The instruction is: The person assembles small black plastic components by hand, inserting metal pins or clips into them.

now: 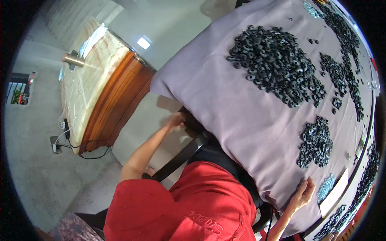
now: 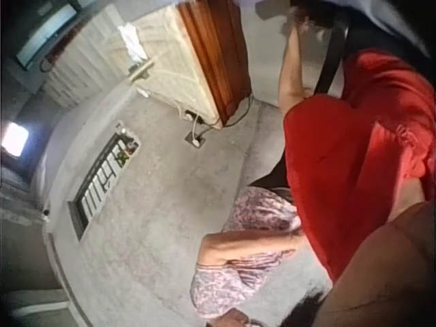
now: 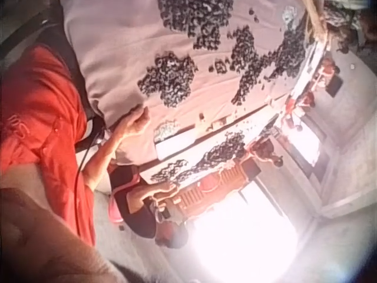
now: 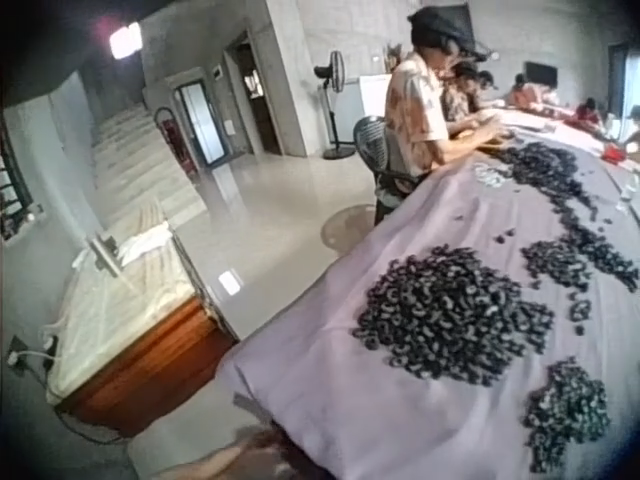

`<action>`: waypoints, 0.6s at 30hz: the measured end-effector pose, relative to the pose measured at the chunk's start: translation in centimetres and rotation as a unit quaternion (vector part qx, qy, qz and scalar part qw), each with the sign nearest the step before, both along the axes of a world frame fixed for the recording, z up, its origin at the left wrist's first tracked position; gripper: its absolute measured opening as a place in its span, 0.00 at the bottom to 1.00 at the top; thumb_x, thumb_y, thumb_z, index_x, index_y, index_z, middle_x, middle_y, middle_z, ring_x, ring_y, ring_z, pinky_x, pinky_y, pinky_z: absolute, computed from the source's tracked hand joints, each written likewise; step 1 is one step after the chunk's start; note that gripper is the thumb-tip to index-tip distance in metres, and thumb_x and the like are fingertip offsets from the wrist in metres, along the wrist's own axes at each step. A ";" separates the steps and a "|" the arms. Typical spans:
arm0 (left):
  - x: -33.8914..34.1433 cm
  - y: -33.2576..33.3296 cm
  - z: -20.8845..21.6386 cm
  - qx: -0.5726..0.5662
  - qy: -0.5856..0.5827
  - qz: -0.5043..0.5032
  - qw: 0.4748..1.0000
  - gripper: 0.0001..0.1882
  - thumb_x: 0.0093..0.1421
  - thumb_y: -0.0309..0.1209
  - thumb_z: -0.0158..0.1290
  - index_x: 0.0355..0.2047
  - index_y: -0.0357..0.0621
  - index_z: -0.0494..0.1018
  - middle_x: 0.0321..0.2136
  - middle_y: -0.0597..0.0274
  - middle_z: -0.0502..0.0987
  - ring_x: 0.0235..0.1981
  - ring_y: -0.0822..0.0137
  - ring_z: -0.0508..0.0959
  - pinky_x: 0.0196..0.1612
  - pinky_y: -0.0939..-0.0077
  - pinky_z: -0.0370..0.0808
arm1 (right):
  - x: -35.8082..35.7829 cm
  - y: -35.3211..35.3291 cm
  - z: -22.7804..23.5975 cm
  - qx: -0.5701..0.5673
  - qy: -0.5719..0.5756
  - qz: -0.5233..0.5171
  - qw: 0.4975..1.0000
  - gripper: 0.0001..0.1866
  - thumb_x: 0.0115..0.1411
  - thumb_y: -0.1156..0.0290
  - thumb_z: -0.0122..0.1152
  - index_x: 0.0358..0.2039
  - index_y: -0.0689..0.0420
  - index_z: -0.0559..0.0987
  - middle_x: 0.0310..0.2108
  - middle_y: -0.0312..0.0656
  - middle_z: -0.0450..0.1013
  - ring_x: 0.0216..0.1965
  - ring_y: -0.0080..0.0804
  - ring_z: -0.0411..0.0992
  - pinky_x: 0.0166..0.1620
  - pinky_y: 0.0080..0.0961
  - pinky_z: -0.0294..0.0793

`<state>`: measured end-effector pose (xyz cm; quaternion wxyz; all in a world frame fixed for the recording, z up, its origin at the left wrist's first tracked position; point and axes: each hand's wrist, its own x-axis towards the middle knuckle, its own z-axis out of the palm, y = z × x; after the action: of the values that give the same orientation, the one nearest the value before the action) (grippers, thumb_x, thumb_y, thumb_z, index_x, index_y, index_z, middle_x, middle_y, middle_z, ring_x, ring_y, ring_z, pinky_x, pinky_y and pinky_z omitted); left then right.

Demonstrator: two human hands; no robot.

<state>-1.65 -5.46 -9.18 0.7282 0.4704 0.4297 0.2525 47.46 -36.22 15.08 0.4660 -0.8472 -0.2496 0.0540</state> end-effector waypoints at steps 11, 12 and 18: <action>6.5 5.1 20.2 0.305 0.193 0.384 0.850 0.17 0.58 0.20 0.45 0.48 0.42 0.66 0.43 0.64 0.71 0.37 0.74 0.70 0.37 0.81 0.69 | -0.3 0.8 2.6 0.035 -0.057 0.044 0.997 0.04 0.52 0.81 0.55 0.31 0.63 0.74 0.23 0.42 0.70 0.26 0.27 0.69 0.33 0.19 0.68; 8.4 5.0 21.2 0.390 0.217 0.334 0.830 0.17 0.58 0.20 0.45 0.49 0.42 0.65 0.44 0.63 0.71 0.40 0.72 0.70 0.40 0.78 0.68 | -0.2 0.4 2.2 0.044 -0.001 0.031 0.999 0.04 0.52 0.81 0.54 0.31 0.64 0.74 0.23 0.42 0.69 0.24 0.27 0.69 0.31 0.18 0.68; 20.9 -0.1 26.2 0.484 0.190 0.158 0.839 0.16 0.58 0.22 0.46 0.47 0.40 0.67 0.46 0.61 0.69 0.46 0.67 0.68 0.46 0.75 0.65 | 0.0 0.0 2.5 0.081 -0.024 0.039 0.996 0.05 0.51 0.80 0.57 0.31 0.62 0.73 0.22 0.44 0.68 0.22 0.32 0.68 0.29 0.22 0.68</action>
<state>19.24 -5.60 17.06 0.2618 0.7278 0.4509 0.4455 47.45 -36.18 17.62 0.5245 -0.7974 -0.2969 0.0313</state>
